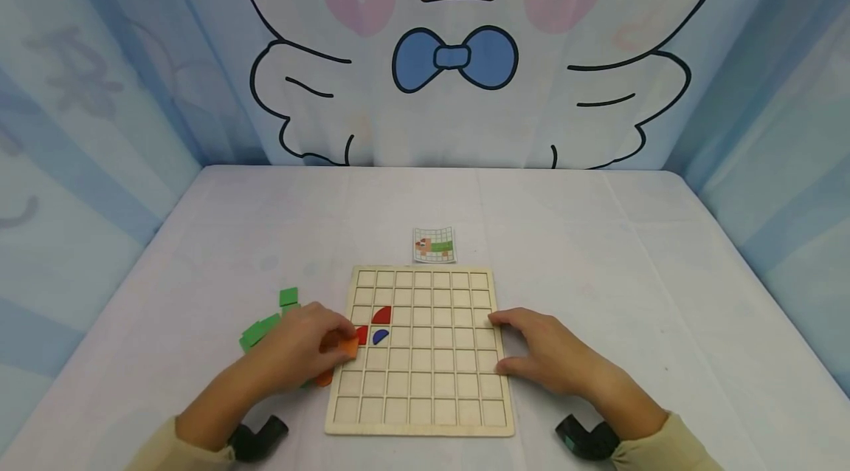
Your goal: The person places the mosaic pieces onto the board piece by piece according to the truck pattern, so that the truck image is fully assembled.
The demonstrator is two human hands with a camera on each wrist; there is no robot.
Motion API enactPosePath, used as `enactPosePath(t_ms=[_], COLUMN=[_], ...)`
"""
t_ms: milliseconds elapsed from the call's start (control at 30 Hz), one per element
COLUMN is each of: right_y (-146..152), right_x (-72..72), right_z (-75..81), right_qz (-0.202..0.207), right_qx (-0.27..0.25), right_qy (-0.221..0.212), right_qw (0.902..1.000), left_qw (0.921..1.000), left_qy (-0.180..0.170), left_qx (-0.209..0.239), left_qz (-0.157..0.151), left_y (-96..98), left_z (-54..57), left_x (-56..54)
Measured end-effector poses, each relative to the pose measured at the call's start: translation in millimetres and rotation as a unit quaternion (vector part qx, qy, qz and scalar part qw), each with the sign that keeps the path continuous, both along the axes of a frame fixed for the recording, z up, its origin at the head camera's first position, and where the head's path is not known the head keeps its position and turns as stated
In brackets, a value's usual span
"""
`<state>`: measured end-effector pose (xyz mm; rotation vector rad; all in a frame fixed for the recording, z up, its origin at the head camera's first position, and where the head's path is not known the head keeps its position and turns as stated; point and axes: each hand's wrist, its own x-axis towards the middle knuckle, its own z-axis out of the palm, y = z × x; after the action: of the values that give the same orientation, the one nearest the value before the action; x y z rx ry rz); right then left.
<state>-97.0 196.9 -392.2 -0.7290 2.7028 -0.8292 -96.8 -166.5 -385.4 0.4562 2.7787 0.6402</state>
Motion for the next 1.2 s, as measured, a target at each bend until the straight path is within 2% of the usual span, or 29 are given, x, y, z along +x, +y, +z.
enactPosePath(t_ms=[500,833,1200], right_y=[-0.8,-0.7,-0.9], right_x=[0.2,1.0,0.8], right_z=[1.2,2.3,1.5], right_qz=[-0.002,-0.001,-0.002], right_qx=[-0.002,-0.002,0.002], right_qy=[-0.003,0.001,0.003], right_qw=[1.0000,1.0000,1.0000], left_qw=[0.9985,0.9977,0.9942], left_qy=[0.030,0.035,0.059], left_qx=[0.021,0.029,0.036], left_qz=[-0.042,-0.050,-0.082], left_y=[0.2,-0.7,0.1], left_z=[-3.2,-5.7,-8.2], left_x=[3.9,4.7,3.6])
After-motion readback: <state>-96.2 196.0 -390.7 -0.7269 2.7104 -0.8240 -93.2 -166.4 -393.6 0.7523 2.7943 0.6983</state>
